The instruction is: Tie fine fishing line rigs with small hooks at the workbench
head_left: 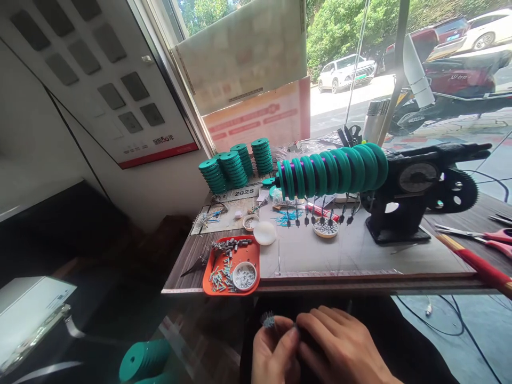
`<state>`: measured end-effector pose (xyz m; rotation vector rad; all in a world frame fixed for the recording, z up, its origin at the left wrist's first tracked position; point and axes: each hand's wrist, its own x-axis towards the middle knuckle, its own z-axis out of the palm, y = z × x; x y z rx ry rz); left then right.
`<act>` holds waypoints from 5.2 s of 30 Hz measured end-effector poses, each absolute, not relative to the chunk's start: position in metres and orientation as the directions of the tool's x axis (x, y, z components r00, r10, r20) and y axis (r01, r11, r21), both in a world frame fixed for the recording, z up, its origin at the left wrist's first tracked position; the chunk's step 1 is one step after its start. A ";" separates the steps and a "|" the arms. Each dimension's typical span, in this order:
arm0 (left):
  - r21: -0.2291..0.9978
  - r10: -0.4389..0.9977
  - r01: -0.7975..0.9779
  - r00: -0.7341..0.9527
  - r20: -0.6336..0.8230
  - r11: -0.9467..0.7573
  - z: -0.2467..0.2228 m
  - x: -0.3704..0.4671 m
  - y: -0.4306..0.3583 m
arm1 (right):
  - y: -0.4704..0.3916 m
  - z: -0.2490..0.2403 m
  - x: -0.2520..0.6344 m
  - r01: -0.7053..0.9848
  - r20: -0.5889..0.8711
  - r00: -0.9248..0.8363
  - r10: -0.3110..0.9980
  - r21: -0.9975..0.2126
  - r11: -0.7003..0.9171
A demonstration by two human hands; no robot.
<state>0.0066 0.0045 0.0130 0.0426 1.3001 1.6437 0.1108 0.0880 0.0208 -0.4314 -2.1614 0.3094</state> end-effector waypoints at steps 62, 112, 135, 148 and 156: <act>0.802 0.687 -0.590 -0.543 -0.482 0.096 0.035 0.002 0.017 | 0.092 0.022 0.124 -0.029 0.409 -0.559 0.721 -0.879 0.476; 0.996 0.350 0.013 -0.936 -0.020 0.091 0.001 0.018 0.006 | 0.096 0.030 0.118 0.261 0.606 -0.619 0.499 -0.440 0.859; 0.996 0.312 -0.071 -0.946 -0.086 0.061 -0.017 0.007 0.002 | 0.092 0.020 0.114 0.295 0.562 -0.663 0.495 -0.412 0.862; 0.986 0.625 0.161 -0.775 0.093 0.053 0.016 0.005 0.012 | 0.092 0.025 0.113 0.286 0.523 -0.700 0.486 -0.417 0.863; 0.992 0.458 -0.067 -0.882 -0.107 0.103 0.012 0.007 0.005 | 0.092 0.022 0.119 0.180 0.404 -0.751 0.522 -0.635 0.751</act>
